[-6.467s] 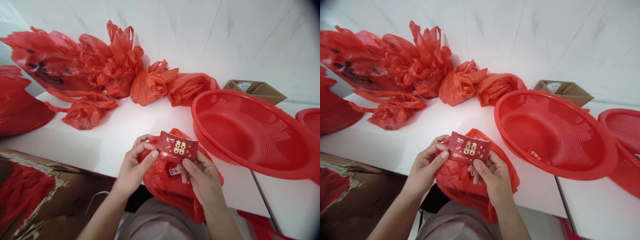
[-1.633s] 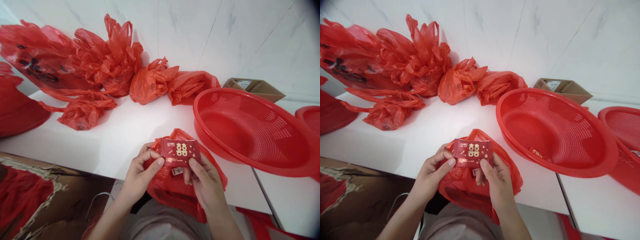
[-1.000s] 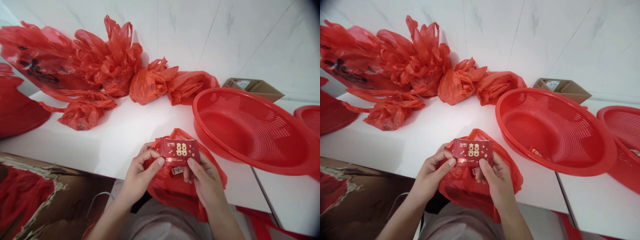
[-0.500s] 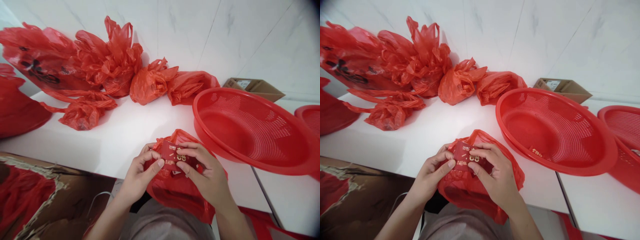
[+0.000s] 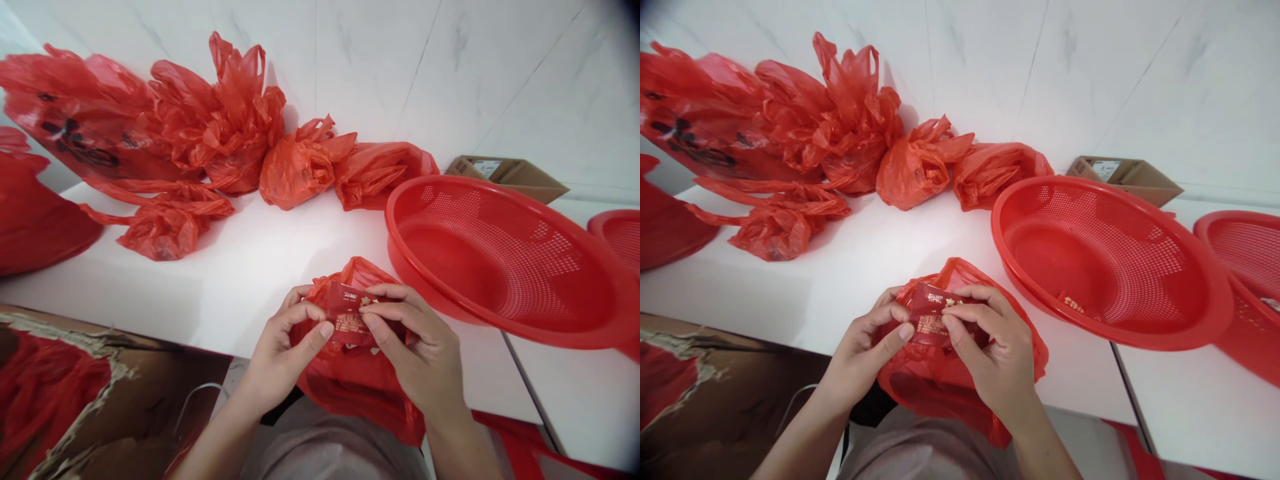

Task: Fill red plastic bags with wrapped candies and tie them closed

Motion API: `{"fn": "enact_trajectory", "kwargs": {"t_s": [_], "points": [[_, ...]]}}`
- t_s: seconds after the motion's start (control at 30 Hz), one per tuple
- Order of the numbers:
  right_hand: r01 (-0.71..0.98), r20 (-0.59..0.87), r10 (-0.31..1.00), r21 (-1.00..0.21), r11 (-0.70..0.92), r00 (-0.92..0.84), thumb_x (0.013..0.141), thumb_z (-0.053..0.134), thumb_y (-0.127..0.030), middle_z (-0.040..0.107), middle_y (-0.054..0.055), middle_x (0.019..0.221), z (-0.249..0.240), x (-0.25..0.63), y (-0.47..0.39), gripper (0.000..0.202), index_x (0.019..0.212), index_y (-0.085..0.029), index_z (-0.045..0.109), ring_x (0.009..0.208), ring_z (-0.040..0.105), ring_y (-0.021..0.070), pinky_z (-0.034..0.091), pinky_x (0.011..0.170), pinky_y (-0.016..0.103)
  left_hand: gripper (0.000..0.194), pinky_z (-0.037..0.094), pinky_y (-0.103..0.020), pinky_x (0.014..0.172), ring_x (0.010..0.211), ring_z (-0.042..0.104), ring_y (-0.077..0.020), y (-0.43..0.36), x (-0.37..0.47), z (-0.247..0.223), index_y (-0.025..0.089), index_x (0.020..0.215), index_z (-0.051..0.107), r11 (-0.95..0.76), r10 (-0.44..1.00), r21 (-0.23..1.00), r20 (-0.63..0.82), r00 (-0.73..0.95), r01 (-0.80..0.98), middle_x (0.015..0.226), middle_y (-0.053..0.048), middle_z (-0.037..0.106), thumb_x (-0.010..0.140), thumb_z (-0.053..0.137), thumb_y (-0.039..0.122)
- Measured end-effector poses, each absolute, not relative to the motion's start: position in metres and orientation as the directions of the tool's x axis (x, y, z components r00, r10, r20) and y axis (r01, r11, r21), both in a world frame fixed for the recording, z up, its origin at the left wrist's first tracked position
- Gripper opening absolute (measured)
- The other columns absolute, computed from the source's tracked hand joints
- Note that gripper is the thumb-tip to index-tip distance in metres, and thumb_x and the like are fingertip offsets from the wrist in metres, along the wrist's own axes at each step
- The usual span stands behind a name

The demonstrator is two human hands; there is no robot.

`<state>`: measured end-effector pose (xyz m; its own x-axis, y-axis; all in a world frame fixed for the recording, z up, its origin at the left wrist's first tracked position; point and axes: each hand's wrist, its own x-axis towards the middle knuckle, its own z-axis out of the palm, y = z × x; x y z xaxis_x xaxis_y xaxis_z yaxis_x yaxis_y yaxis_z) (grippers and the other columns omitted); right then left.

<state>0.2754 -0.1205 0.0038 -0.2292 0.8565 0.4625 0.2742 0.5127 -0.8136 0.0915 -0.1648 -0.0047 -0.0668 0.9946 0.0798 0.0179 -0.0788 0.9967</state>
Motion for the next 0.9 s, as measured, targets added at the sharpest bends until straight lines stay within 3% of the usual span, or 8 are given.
{"fn": "enact_trajectory", "kwargs": {"t_s": [0.23, 0.4, 0.57, 0.73, 0.83, 0.9], "points": [[0.266, 0.441, 0.877, -0.836, 0.479, -0.191, 0.089, 0.064, -0.023, 0.065, 0.003, 0.105, 0.012, 0.27, -0.123, 0.009, 0.088, -0.027, 0.073, 0.095, 0.064, 0.0173, 0.056, 0.074, 0.029, 0.016, 0.032, -0.039, 0.106, 0.12, 0.047, -0.0255, -0.167, 0.092, -0.005, 0.021, 0.079, 0.063, -0.098, 0.993, 0.995, 0.099, -0.07, 0.019, 0.113, -0.006, 0.053, 0.089, 0.064, 0.033], [0.272, 0.467, 0.861, -0.818, 0.507, -0.202, 0.089, 0.065, -0.023, 0.066, 0.002, 0.103, 0.02, 0.266, -0.121, 0.009, 0.084, -0.026, 0.072, 0.096, 0.065, 0.0165, 0.055, 0.081, 0.029, 0.015, 0.032, -0.038, 0.106, 0.122, 0.045, -0.0251, -0.168, 0.089, -0.005, 0.022, 0.079, 0.063, -0.11, 0.99, 0.994, 0.11, -0.093, 0.007, 0.111, -0.006, 0.053, 0.089, 0.065, 0.033], [0.272, 0.451, 0.857, -0.817, 0.509, -0.251, 0.088, 0.065, -0.022, 0.065, 0.002, 0.108, 0.019, 0.271, -0.12, 0.01, 0.09, -0.028, 0.073, 0.096, 0.065, 0.0158, 0.055, 0.075, 0.026, 0.015, 0.031, -0.04, 0.107, 0.121, 0.047, -0.026, -0.167, 0.087, -0.007, 0.021, 0.079, 0.065, -0.103, 0.99, 0.995, 0.104, -0.094, 0.013, 0.114, -0.007, 0.052, 0.088, 0.066, 0.033], [0.268, 0.452, 0.85, -0.813, 0.518, -0.271, 0.087, 0.067, -0.021, 0.064, 0.002, 0.114, 0.016, 0.274, -0.121, 0.011, 0.092, -0.029, 0.073, 0.104, 0.063, 0.0183, 0.053, 0.086, 0.031, 0.017, 0.033, -0.04, 0.107, 0.12, 0.048, -0.0271, -0.165, 0.09, -0.008, 0.021, 0.077, 0.068, -0.096, 0.989, 0.995, 0.098, -0.113, 0.022, 0.113, -0.007, 0.054, 0.087, 0.067, 0.035], [0.252, 0.438, 0.864, -0.832, 0.494, -0.248, 0.088, 0.065, -0.019, 0.062, 0.0, 0.114, 0.017, 0.279, -0.12, 0.014, 0.094, -0.031, 0.072, 0.107, 0.062, 0.0169, 0.05, 0.092, 0.03, 0.011, 0.033, -0.034, 0.106, 0.119, 0.048, -0.0238, -0.165, 0.086, -0.007, 0.027, 0.089, 0.073, -0.125, 0.981, 0.99, 0.132, -0.145, 0.058, 0.111, -0.004, 0.055, 0.09, 0.064, 0.034], [0.229, 0.419, 0.883, -0.857, 0.461, -0.212, 0.09, 0.062, -0.017, 0.061, -0.002, 0.112, 0.018, 0.284, -0.118, 0.019, 0.095, -0.033, 0.07, 0.108, 0.06, 0.0141, 0.047, 0.095, 0.028, 0.019, 0.034, -0.029, 0.104, 0.117, 0.048, -0.0197, -0.166, 0.082, -0.006, 0.036, 0.107, 0.073, -0.157, 0.969, 0.983, 0.172, -0.174, 0.097, 0.109, -0.001, 0.055, 0.094, 0.058, 0.033]]}}
